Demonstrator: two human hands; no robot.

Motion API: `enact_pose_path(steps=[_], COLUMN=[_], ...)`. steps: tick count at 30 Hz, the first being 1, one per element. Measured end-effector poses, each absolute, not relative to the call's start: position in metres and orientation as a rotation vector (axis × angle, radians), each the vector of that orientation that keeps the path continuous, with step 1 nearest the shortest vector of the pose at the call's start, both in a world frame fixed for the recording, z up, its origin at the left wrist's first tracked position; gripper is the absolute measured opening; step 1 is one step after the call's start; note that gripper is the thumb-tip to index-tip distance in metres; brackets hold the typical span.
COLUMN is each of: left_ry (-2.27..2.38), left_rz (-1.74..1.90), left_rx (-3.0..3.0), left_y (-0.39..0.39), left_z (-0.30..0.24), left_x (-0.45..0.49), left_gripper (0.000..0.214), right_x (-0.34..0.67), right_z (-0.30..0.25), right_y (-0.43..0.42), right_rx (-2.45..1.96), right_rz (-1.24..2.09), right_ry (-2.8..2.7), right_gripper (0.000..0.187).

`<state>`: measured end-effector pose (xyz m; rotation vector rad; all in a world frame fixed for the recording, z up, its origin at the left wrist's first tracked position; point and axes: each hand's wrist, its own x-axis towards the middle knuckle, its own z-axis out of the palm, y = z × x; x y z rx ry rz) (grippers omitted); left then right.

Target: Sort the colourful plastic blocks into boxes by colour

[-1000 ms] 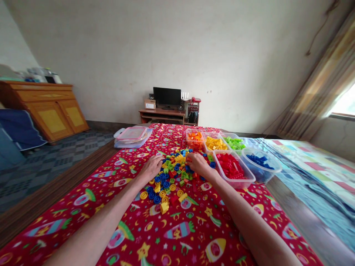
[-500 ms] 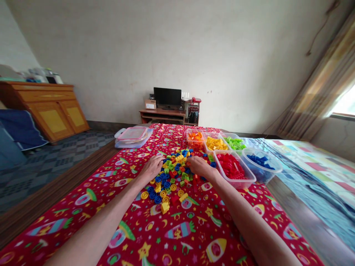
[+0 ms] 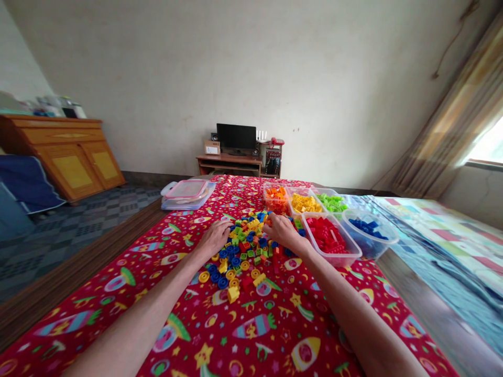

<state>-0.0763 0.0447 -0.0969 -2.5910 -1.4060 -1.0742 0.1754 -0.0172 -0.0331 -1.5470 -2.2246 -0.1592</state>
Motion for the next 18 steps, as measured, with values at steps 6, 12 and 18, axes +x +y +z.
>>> enact_pose_path(steps=[6, 12, 18], left_ry=[-1.422, -1.377, -1.364], left_rz=[-1.062, -1.050, -1.074], left_rx=[-2.579, -2.587, -2.574], left_y=[0.048, 0.050, 0.050], left_z=[-0.101, -0.104, -0.107], left_x=[-0.078, -0.079, -0.081], left_gripper=[0.033, 0.036, 0.036], right_x=[0.158, 0.155, 0.159], right_z=[-0.019, -0.004, 0.004], right_y=[-0.015, -0.020, -0.022], right_rx=[-1.456, -0.969, -0.794], right_rz=[0.381, 1.368, 1.726], right_ry=[-1.984, -1.323, -0.879], right_gripper=[0.008, 0.012, 0.004])
